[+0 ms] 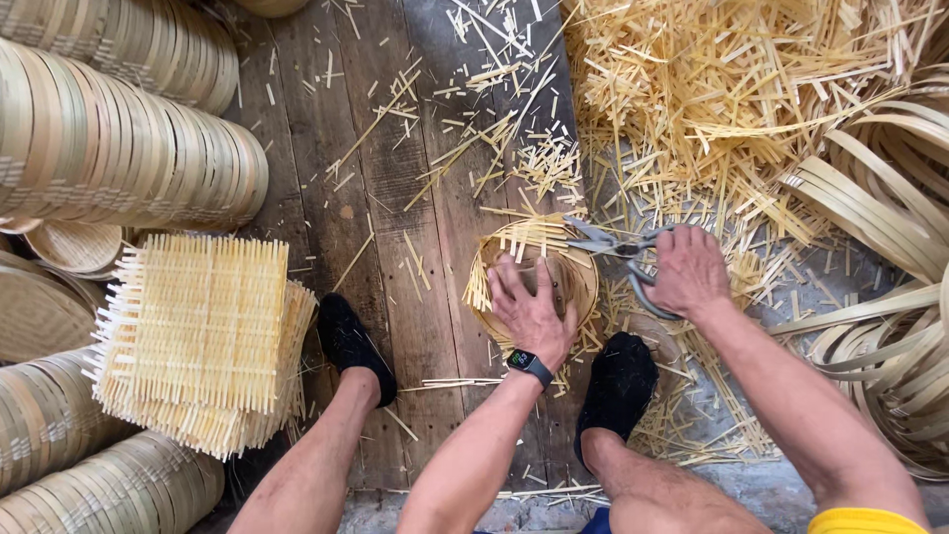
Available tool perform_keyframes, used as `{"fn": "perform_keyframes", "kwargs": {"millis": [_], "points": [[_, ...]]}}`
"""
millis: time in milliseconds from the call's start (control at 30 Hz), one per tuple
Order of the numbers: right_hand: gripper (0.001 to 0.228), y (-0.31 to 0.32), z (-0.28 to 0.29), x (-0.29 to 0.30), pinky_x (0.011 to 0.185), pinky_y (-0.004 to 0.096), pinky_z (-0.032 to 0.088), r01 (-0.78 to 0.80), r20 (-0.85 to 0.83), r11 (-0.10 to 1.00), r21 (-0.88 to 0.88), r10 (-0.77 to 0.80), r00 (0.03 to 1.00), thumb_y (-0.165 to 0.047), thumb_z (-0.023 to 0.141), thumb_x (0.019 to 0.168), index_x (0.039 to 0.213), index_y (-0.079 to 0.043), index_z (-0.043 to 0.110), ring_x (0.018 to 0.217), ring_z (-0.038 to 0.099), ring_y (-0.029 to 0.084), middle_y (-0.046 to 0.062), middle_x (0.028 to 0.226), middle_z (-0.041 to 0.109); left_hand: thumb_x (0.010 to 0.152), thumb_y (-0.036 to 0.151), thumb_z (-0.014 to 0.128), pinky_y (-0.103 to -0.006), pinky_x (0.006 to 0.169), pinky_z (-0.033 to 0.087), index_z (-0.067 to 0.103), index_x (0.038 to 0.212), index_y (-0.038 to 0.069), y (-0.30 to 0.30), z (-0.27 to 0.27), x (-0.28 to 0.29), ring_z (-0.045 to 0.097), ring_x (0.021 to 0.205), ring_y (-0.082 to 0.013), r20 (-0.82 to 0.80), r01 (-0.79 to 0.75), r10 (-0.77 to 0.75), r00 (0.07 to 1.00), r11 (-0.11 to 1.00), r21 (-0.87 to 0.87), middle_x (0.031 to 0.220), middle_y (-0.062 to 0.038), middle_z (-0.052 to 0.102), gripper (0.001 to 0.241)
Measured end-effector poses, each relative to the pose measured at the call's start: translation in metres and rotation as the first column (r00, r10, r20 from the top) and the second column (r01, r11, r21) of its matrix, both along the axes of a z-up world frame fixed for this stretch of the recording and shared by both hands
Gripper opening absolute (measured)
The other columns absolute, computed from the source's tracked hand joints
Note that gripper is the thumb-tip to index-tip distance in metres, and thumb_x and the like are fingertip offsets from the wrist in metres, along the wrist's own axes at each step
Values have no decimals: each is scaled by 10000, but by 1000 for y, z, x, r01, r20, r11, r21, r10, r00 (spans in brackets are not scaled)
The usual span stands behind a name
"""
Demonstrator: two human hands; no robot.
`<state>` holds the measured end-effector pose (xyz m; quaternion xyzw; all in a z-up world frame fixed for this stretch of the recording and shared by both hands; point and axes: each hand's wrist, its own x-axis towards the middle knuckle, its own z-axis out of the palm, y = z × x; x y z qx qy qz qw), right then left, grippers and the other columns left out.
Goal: The person weaves bamboo strips into a flat circular base, places a round wooden mold on top to define the shape, and trims the excess strips using shears.
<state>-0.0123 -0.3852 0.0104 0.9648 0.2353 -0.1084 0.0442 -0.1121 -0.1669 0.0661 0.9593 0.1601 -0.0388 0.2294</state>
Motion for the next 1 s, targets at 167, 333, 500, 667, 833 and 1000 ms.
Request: {"fn": "perform_keyframes", "kwargs": {"millis": [167, 333, 500, 667, 833, 1000], "points": [[202, 10, -46, -1, 716, 354, 521, 40, -139, 994, -104, -54, 989, -266, 518, 1008, 985, -76, 584, 782, 573, 200, 97, 858, 570, 700, 269, 823, -667, 1116, 216, 505, 1474, 139, 16, -5, -6, 134, 1483, -521, -19, 200, -200, 980, 979, 36, 1556, -180, 358, 846], [269, -20, -57, 2, 600, 345, 537, -11, -126, 1000, -14, 9, 992, -303, 517, 1007, 933, -57, 598, 719, 549, 185, 112, 831, 575, 629, 239, 805, -640, 1120, 234, 553, 1433, 222, 41, -10, -5, 151, 1484, -488, 31, 321, -320, 947, 947, -6, 1530, -189, 404, 843], [464, 15, -38, 5, 552, 343, 536, -60, 58, 998, -30, 62, 996, -503, 605, 804, 919, -54, 629, 666, 560, 217, 117, 772, 606, 593, 234, 800, -601, 1132, 241, 591, 1410, 272, 48, -14, -6, 170, 1504, -450, -7, 445, -446, 895, 895, -30, 1501, -156, 437, 844], [332, -14, -37, 14, 601, 326, 534, -68, -236, 993, -97, 44, 971, -358, 482, 1054, 971, -71, 627, 733, 587, 181, 104, 851, 623, 573, 231, 799, -593, 1147, 243, 604, 1395, 318, 71, -10, 0, 204, 1503, -423, -47, 582, -584, 811, 812, -49, 1496, -108, 457, 850], [349, 21, -34, 13, 666, 321, 554, -112, 114, 989, -94, 122, 986, -356, 545, 812, 934, -39, 623, 711, 576, 195, 112, 812, 610, 567, 235, 800, -590, 1164, 237, 595, 1404, 322, 74, -6, 9, 214, 1501, -423, -58, 662, -667, 743, 745, -84, 1494, -105, 449, 867], [223, -2, -43, 14, 555, 313, 552, -112, -157, 991, -78, 99, 983, -248, 492, 1004, 961, -60, 605, 645, 567, 169, 84, 751, 597, 583, 277, 806, -595, 1241, 162, 536, 1411, 363, 91, 1, 8, 215, 1530, -391, 42, 681, -682, 730, 731, 41, 1614, -130, 337, 875]]}}
